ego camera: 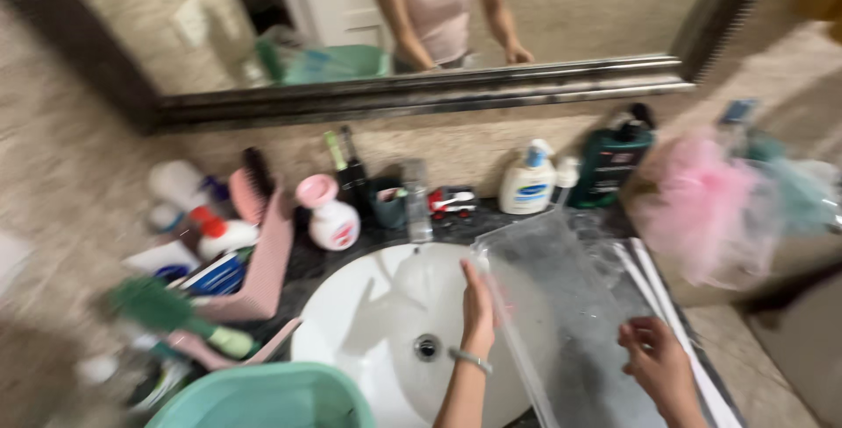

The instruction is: The person washes a clear plastic tray in a bathroom sink using a brush and running water. They scrub both sides of the tray and rinse it under the faucet.

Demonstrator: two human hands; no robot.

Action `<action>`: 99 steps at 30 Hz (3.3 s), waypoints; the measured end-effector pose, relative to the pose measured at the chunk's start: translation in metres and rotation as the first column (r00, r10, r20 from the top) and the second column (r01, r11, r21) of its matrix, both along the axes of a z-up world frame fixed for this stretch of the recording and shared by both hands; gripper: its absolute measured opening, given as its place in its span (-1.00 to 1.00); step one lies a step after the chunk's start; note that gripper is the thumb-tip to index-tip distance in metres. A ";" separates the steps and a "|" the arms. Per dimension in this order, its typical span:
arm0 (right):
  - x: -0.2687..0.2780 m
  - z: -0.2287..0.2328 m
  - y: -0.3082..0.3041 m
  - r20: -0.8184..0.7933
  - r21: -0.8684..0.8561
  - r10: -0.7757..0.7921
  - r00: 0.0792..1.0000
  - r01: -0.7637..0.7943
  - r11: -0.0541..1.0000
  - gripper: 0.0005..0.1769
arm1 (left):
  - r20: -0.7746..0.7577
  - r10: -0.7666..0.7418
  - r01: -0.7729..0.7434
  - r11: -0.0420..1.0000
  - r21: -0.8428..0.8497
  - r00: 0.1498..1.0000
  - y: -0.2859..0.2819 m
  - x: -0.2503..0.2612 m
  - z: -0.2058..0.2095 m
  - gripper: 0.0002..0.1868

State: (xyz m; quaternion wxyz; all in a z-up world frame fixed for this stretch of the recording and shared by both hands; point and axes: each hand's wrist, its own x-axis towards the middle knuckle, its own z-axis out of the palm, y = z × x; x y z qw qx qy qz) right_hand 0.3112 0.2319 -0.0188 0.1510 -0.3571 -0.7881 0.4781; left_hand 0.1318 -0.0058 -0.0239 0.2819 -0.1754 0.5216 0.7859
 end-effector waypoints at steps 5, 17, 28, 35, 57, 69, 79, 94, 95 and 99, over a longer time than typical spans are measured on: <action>-0.089 0.023 -0.089 0.223 0.189 0.255 0.941 -0.298 0.936 -0.64 | 0.261 0.287 -0.287 0.957 -0.039 0.922 -0.083 0.025 -0.007 -0.02; -0.256 0.020 -0.175 0.436 0.101 0.642 0.631 -0.743 0.661 -0.42 | 0.404 0.688 -0.795 0.565 0.221 0.602 -0.132 0.010 -0.084 -0.05; -0.222 -0.016 -0.205 0.230 0.932 0.670 0.706 -0.358 0.057 -0.38 | 0.447 0.630 -0.770 0.560 0.306 0.635 -0.128 0.018 -0.080 0.12; -0.190 -0.030 -0.234 0.226 0.946 0.927 0.299 -0.296 -0.135 -0.27 | 0.488 0.619 -0.788 0.516 0.337 0.615 -0.129 0.009 -0.110 0.28; -0.173 0.021 -0.128 0.356 0.904 0.886 0.298 -0.351 -0.246 -0.31 | 0.517 0.750 -0.911 0.340 0.234 0.413 -0.137 0.029 -0.037 0.26; -0.196 -0.080 -0.196 0.716 0.496 0.551 0.428 -0.868 0.030 -0.24 | 0.209 0.915 -0.924 0.291 0.250 0.345 -0.164 0.001 -0.052 0.23; -0.152 -0.175 -0.228 0.604 0.214 0.408 0.685 -0.632 0.745 -0.08 | 0.228 0.848 -0.871 0.491 0.000 0.478 -0.160 0.015 -0.123 0.20; -0.273 -0.034 -0.257 0.354 0.091 0.797 0.490 -0.866 0.492 -0.73 | -0.259 0.700 -0.740 0.576 -0.348 0.666 -0.152 0.040 -0.112 0.01; -0.258 -0.022 -0.273 0.496 0.301 0.747 0.444 -0.894 0.331 -0.68 | -0.266 0.687 -0.733 0.585 -0.347 0.676 -0.155 0.041 -0.107 0.00; -0.240 0.001 -0.320 0.314 0.600 0.929 0.195 -0.799 -0.035 -0.63 | -0.308 0.639 -0.707 0.595 -0.381 0.704 -0.151 0.048 -0.092 -0.03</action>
